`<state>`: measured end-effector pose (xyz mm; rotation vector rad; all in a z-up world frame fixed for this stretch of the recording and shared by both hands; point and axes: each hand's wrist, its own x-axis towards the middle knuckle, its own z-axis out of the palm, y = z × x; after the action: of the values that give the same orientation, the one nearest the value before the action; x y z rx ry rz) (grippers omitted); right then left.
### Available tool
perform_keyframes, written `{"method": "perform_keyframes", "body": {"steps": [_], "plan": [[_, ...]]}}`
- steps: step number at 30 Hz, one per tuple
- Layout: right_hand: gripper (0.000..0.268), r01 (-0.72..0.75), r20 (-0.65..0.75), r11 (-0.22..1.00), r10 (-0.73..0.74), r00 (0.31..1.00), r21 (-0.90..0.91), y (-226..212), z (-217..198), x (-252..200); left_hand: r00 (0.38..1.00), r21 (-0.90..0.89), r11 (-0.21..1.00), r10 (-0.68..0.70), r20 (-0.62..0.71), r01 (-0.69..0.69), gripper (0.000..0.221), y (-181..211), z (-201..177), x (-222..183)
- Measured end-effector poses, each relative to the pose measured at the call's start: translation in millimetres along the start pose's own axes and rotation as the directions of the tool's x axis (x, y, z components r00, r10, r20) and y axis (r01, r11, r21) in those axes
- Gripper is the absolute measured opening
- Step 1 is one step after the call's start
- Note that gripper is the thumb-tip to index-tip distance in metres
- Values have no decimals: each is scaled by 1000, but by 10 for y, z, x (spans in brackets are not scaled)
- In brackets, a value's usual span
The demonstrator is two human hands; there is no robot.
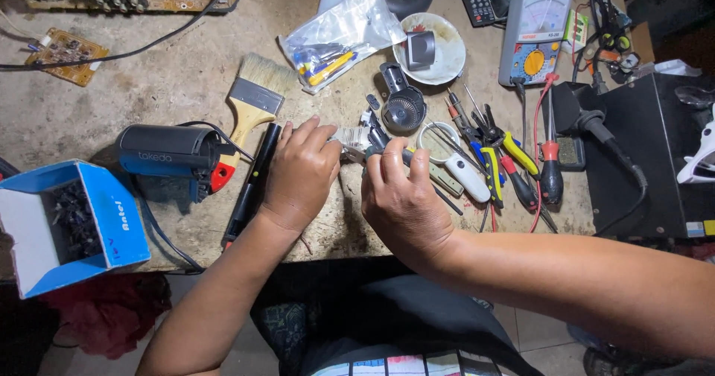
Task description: Disassembling and inspecting electronic components on a workbench using pliers and a soldering iron.
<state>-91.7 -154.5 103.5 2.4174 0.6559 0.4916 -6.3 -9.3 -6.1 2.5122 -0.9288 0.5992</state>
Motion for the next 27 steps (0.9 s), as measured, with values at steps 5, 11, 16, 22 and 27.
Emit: {"method": "perform_keyframes", "body": {"steps": [5, 11, 16, 22, 27], "plan": [[15, -9, 16, 1000, 10, 1000, -12, -25, 3, 7, 1000, -2, 1000, -8, 2, 8, 4, 11, -29, 26], [15, -4, 23, 999, 5, 1000, -44, -73, -1, 7, 1000, -6, 1000, -9, 2, 9, 6, 10, 3, 36], [15, 8, 11, 997, -8, 1000, -79, -74, 3, 20, 1000, -14, 1000, -16, 1, 16, 8, 20, 7, 50], [13, 85, -5, 993, -86, 996, -86, -40, -8, 34, 999, -19, 999, -38, 12, 39, 9, 22, 52, 56], [12, 164, -16, 980, -166, 986, -110, 4, -37, 46, 999, -31, 999, -38, 24, 39, 9, 24, 73, 55]]}}
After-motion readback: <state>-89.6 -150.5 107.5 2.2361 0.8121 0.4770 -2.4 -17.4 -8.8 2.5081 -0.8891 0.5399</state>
